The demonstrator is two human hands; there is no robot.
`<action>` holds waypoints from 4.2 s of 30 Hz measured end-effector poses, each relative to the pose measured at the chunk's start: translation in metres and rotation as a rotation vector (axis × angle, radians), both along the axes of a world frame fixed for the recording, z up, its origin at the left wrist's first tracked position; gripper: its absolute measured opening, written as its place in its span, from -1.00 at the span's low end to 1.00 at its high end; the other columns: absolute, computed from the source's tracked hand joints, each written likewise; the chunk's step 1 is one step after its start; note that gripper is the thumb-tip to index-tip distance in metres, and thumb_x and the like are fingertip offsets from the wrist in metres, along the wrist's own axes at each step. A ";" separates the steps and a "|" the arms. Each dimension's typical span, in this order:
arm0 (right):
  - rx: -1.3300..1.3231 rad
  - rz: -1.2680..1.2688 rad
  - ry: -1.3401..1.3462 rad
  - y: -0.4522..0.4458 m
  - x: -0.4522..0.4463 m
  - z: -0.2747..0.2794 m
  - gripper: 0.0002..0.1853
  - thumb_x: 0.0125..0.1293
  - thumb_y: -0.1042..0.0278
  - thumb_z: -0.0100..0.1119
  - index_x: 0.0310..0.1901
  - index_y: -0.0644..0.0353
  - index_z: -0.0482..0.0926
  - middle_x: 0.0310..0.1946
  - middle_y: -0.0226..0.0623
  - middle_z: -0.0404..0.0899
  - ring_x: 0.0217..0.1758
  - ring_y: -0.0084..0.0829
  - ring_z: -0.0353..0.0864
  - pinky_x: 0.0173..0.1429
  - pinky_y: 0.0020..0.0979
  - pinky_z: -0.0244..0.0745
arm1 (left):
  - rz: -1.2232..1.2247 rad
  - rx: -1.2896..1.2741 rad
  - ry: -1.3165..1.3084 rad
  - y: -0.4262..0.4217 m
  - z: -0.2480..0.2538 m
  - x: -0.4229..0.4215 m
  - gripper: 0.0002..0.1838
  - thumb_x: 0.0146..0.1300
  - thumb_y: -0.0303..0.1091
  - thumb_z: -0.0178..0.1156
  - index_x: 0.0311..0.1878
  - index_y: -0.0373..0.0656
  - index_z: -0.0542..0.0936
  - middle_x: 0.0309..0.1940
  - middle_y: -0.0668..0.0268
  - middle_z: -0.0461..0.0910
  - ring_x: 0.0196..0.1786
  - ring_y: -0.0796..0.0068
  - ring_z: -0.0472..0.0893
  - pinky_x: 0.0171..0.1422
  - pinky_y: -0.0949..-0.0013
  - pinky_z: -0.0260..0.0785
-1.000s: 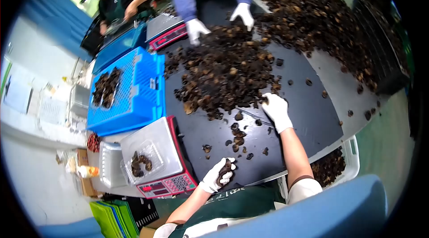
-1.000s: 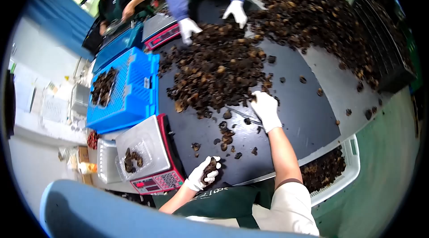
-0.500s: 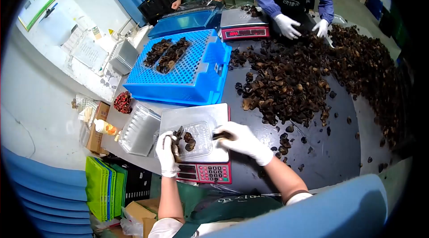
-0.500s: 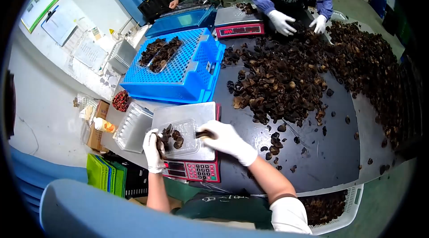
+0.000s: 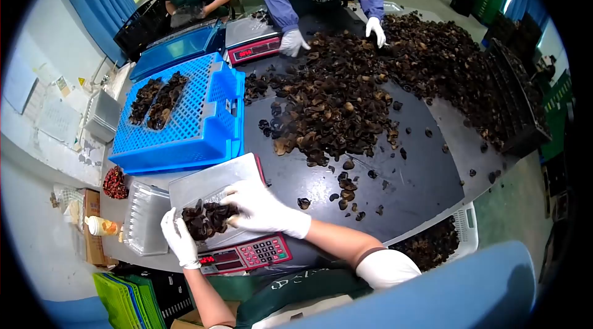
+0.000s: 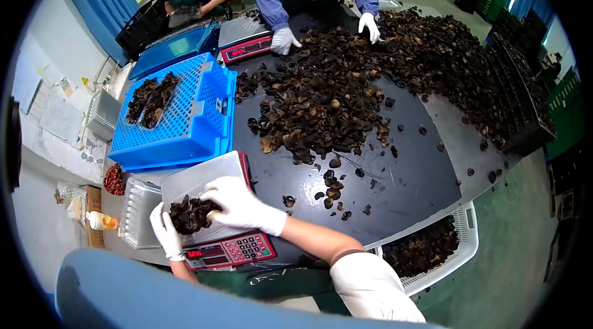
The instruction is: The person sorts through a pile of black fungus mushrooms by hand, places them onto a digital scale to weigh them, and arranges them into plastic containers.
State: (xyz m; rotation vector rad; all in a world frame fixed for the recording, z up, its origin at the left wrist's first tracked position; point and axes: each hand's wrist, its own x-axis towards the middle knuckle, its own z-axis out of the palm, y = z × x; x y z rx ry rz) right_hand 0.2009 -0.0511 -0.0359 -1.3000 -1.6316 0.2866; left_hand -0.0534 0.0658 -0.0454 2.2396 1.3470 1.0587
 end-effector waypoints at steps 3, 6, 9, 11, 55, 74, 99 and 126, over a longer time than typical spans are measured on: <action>0.043 -0.372 -0.148 -0.045 0.061 -0.018 -0.74 0.04 0.27 0.25 -0.23 0.16 0.69 -0.29 -0.17 0.65 -0.10 -0.15 0.62 0.08 -0.18 0.50 | 0.018 0.076 -0.054 -0.025 0.026 0.011 -0.65 0.30 -0.56 0.04 0.15 -0.27 0.54 0.11 0.09 0.47 0.22 0.15 0.47 0.37 0.20 0.27; -0.227 -0.603 -0.408 -0.106 0.117 -0.084 -0.76 0.07 0.35 0.18 -0.19 0.09 0.67 -0.21 -0.19 0.64 -0.09 -0.15 0.61 0.06 -0.20 0.50 | -0.232 0.000 -0.216 -0.070 0.046 0.044 -0.61 0.15 -0.66 -0.04 0.05 -0.25 0.56 0.03 0.12 0.48 0.15 0.20 0.49 0.34 0.18 0.31; -0.384 -0.666 -0.334 -0.171 0.152 -0.120 -0.74 0.12 0.48 0.11 -0.14 0.08 0.65 -0.16 -0.18 0.62 -0.07 -0.12 0.61 0.09 -0.23 0.51 | -0.557 -0.069 -0.112 -0.115 0.048 0.087 -0.68 0.11 -0.55 0.18 -0.02 -0.20 0.61 0.01 0.09 0.53 0.12 0.11 0.51 0.27 0.13 0.36; -0.391 -0.729 0.029 -0.204 0.170 -0.114 -0.73 0.16 0.59 0.07 -0.11 0.20 0.64 -0.10 -0.13 0.64 0.01 -0.10 0.61 0.15 -0.24 0.51 | -0.719 -0.250 -0.003 -0.142 0.037 0.114 -0.61 0.16 -0.45 0.26 0.10 -0.17 0.59 0.06 0.02 0.52 0.17 0.06 0.51 0.28 0.12 0.37; -0.527 -0.726 -0.139 -0.147 0.238 -0.133 -0.49 0.20 0.18 0.31 0.15 0.11 0.44 0.02 -0.12 0.47 -0.01 -0.11 0.57 0.04 -0.15 0.50 | -0.896 -0.425 0.051 -0.186 -0.102 0.282 -0.68 0.10 -0.34 0.43 -0.54 -0.23 0.46 -0.52 0.24 0.56 -0.50 0.39 0.52 -0.34 0.36 0.40; -0.024 0.031 1.836 -0.250 0.233 -0.115 -0.63 0.52 0.13 -0.09 0.17 0.16 0.49 0.03 -0.16 0.62 -0.08 -0.22 0.65 -0.05 -0.20 0.60 | -0.641 -0.380 0.099 -0.122 -0.130 0.312 -0.84 0.20 -0.42 0.29 -0.28 -0.24 0.49 -0.43 0.22 0.51 -0.38 0.30 0.51 -0.18 0.33 0.44; -0.456 -0.652 0.081 -0.128 0.209 -0.139 -0.65 0.27 0.13 0.22 0.02 0.09 0.54 -0.20 -0.09 0.58 -0.06 -0.06 0.62 0.02 -0.09 0.53 | -0.451 -0.830 -0.192 -0.083 -0.117 0.328 -0.84 0.30 -0.25 0.31 -0.28 -0.07 0.56 -0.36 0.41 0.56 -0.36 0.63 0.52 -0.44 0.51 0.32; -0.167 -0.327 0.191 -0.060 0.114 -0.025 -0.81 0.26 0.52 0.27 -0.09 0.24 0.69 -0.37 -0.29 0.58 -0.31 -0.40 0.58 -0.14 -0.43 0.47 | -0.359 -0.343 -0.212 -0.122 -0.006 0.199 -0.86 0.33 -0.38 0.22 -0.10 -0.19 0.63 -0.22 0.18 0.66 -0.18 0.22 0.67 -0.04 0.32 0.52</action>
